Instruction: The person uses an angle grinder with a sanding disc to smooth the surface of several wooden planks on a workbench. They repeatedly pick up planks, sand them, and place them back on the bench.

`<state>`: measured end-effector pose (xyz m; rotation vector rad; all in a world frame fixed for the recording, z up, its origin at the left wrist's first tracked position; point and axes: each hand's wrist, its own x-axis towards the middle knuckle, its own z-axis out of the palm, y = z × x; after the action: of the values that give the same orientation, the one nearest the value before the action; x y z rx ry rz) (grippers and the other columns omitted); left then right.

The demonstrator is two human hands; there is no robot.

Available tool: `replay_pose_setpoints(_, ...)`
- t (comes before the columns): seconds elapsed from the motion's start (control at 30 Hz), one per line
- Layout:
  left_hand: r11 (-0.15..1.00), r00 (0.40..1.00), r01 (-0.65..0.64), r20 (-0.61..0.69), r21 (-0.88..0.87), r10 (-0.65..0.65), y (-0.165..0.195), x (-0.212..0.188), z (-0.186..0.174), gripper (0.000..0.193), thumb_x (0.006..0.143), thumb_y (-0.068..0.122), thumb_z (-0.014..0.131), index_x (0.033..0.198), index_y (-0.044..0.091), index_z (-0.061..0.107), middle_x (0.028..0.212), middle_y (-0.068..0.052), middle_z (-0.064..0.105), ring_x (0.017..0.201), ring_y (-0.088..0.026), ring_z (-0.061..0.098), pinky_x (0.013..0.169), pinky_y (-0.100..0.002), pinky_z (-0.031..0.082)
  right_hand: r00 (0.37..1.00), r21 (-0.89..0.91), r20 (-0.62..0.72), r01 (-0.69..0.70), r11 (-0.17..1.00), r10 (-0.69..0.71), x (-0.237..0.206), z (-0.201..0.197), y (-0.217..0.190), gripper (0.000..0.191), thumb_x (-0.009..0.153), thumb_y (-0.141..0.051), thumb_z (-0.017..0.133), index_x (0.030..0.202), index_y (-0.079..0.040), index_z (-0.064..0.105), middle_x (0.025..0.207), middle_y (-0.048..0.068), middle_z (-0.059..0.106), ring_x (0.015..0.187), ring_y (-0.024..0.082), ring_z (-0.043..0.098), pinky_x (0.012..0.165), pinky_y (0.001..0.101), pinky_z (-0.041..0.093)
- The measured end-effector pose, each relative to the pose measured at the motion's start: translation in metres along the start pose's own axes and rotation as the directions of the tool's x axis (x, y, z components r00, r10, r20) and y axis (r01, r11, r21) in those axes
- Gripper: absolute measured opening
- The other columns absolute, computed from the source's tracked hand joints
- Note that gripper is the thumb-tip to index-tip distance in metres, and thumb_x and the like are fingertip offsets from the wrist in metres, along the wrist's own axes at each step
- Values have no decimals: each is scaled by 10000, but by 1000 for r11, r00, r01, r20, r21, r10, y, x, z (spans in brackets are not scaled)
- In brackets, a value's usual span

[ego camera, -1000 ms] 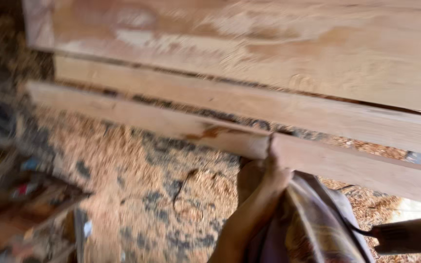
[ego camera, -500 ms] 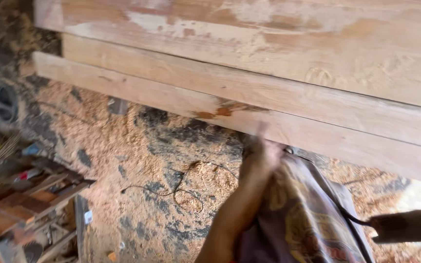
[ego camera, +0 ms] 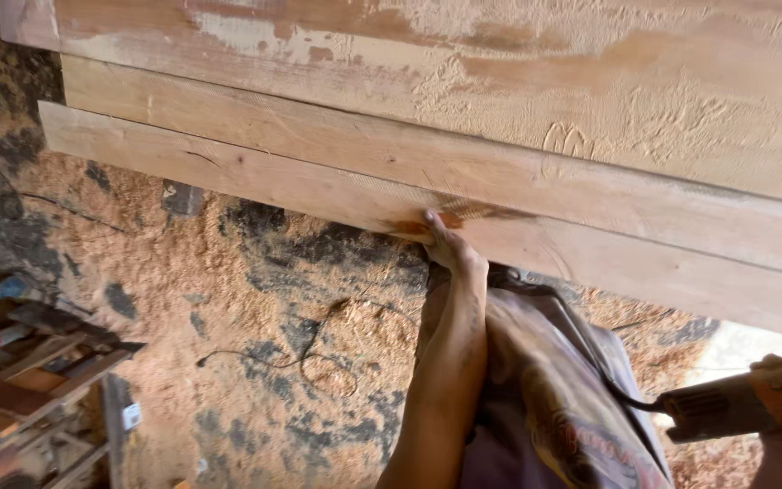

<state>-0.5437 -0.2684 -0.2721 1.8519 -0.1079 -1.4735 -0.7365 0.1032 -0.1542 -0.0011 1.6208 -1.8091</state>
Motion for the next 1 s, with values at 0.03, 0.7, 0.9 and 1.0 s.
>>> replay_pose_setpoints(0.03,999,999,23,49,29,-25,-4,0,-5,499,952,562,605,996,66,578,820,-134,580,648,-183,547,593,-341,401,999,-9,-44,-21,1000,21,10,7,-4,384,1109,-202,593,1412,-6,460,1274,149,571,1168,299,643,901,453,611)
replay_pose_setpoints(0.7,-372,-108,-925,993,-83,45,18,-114,270,635,669,175,872,1224,37,596,1226,-156,613,1167,-355,559,1003,-467,473,888,20,-456,78,997,-61,83,90,-56,516,838,32,602,1346,49,512,991,178,626,768,276,689,641,397,606)
replay_pose_setpoints(0.9,-663,-277,-679,947,-314,-164,-57,-172,403,1105,518,281,902,1468,-3,415,1426,-211,517,1292,-389,501,1094,-585,378,784,29,-620,74,997,-40,110,27,-90,526,815,38,612,1331,69,517,948,191,628,756,280,694,642,416,614)
replay_pose_setpoints(1.0,-672,-129,-696,965,-253,-230,-61,-167,414,911,728,125,869,1501,-6,406,1381,-195,512,1254,-323,525,1139,-488,402,763,70,-646,92,993,-26,101,9,-90,502,827,35,617,1319,77,525,953,186,633,770,280,702,664,409,619)
